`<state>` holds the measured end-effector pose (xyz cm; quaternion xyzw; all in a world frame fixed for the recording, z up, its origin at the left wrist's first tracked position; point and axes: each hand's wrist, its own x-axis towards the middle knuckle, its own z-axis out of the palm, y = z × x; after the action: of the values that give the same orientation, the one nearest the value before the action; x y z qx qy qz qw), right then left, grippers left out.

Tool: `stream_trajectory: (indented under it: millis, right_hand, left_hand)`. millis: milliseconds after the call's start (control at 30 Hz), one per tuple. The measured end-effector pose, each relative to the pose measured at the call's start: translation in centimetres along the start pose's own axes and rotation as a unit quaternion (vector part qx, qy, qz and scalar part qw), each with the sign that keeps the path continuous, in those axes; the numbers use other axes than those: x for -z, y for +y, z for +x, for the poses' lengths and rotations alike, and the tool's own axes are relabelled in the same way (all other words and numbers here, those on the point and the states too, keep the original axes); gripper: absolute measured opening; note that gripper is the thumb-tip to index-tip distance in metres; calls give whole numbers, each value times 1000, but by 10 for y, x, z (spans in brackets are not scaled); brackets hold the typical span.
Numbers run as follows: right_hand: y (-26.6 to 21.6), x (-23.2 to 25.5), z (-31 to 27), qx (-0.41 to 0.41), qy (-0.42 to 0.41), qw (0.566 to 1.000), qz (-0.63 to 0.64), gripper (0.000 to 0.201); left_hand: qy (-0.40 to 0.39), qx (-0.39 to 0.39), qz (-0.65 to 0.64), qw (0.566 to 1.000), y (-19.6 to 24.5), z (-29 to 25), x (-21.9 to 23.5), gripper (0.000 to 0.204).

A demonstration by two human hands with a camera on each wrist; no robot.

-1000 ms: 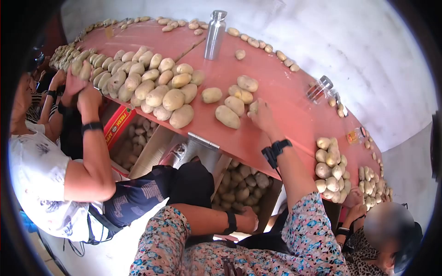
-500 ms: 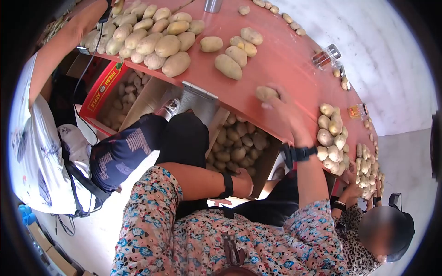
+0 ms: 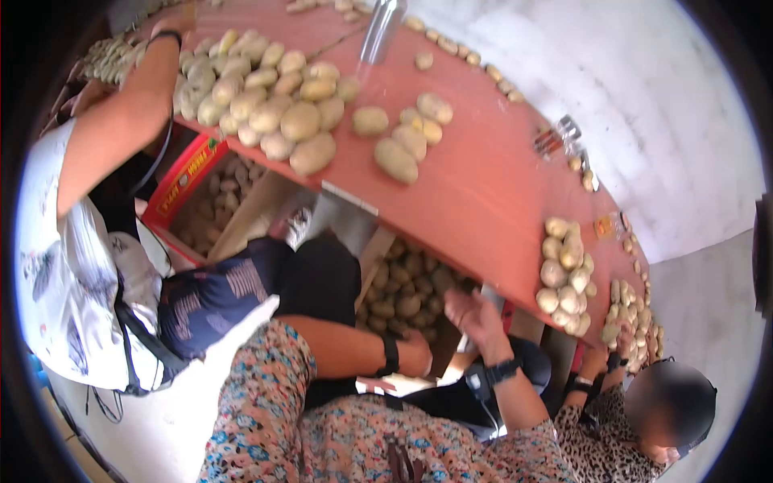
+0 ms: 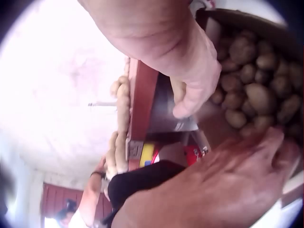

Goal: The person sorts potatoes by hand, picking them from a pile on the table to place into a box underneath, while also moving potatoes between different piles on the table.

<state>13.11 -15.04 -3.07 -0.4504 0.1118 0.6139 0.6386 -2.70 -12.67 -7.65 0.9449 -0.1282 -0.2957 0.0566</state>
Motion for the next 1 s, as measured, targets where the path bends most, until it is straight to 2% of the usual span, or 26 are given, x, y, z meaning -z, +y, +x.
stream_trajectory:
  millis: [33, 67, 100, 133, 200, 233, 333, 367, 433, 467, 500, 567, 633, 700, 733, 800, 833, 900, 1000]
  right_hand:
    - [1, -1, -1, -46, -67, 995, -49, 37]
    - [4, -19, -8, -60, -67, 988, -127, 36]
    - [7, -44, -19, -74, -62, 974, -205, 35]
    - [6, -64, -23, -67, -72, 973, -208, 35]
    - [8, -96, -33, -37, -139, 931, -337, 34]
    - [7, -112, -38, -33, -144, 929, -338, 34]
    - [-9, -170, -48, 71, -201, 826, -522, 35]
    - [-18, -184, -45, 77, -206, 822, -525, 35]
    - [-32, -207, -39, 164, -187, 721, -647, 36]
    - [-35, -216, -35, 189, -179, 742, -617, 37]
    - [-43, -220, -21, 193, -182, 741, -617, 37]
    - [-65, -222, 21, 332, -157, 635, -679, 40]
    - [-84, -243, 38, 385, -112, 585, -705, 46]
    - [-107, -251, 77, 437, -78, 554, -704, 52]
    - [-113, -265, 73, 437, -80, 555, -703, 52]
    - [-125, -294, 69, 497, -132, 519, -682, 52]
    - [-134, -297, 88, 497, -135, 521, -681, 52]
    - [-151, -299, 135, 506, 7, 464, -727, 55]
    - [-158, -322, 161, 502, -1, 457, -734, 60]
  left_hand:
    - [-29, 1, 20, 999, 1, -2, 4, 32]
    - [-29, -10, 24, 999, 0, 0, 2, 32]
    - [-78, -4, 18, 997, 1, 7, 9, 34]
    - [-76, 6, 25, 997, 1, 9, 6, 34]
    - [-56, 9, 29, 998, 8, 16, -4, 34]
    - [-46, 10, 30, 998, 11, 18, -9, 34]
    - [-13, 13, 34, 999, -1, 18, -10, 35]
    - [25, -13, 14, 999, -5, 8, -10, 34]
    - [21, -21, 21, 999, -7, -18, 12, 35]
    - [21, -16, 25, 999, -9, -21, 13, 35]
    - [44, -19, 19, 999, -9, -22, 13, 35]
    - [65, -21, 13, 998, -9, -21, 11, 34]
    - [81, -22, 11, 996, -8, -16, 8, 31]
    - [96, -23, -4, 995, -9, -21, 14, 30]
    - [113, -27, -21, 993, -9, -23, 17, 29]
    - [129, -25, -9, 991, -8, -20, 14, 28]
    - [148, -25, 4, 989, -10, -19, 14, 28]
    - [156, -27, 0, 987, -12, -22, 15, 27]
    - [151, -32, -10, 988, -12, -26, 21, 27]
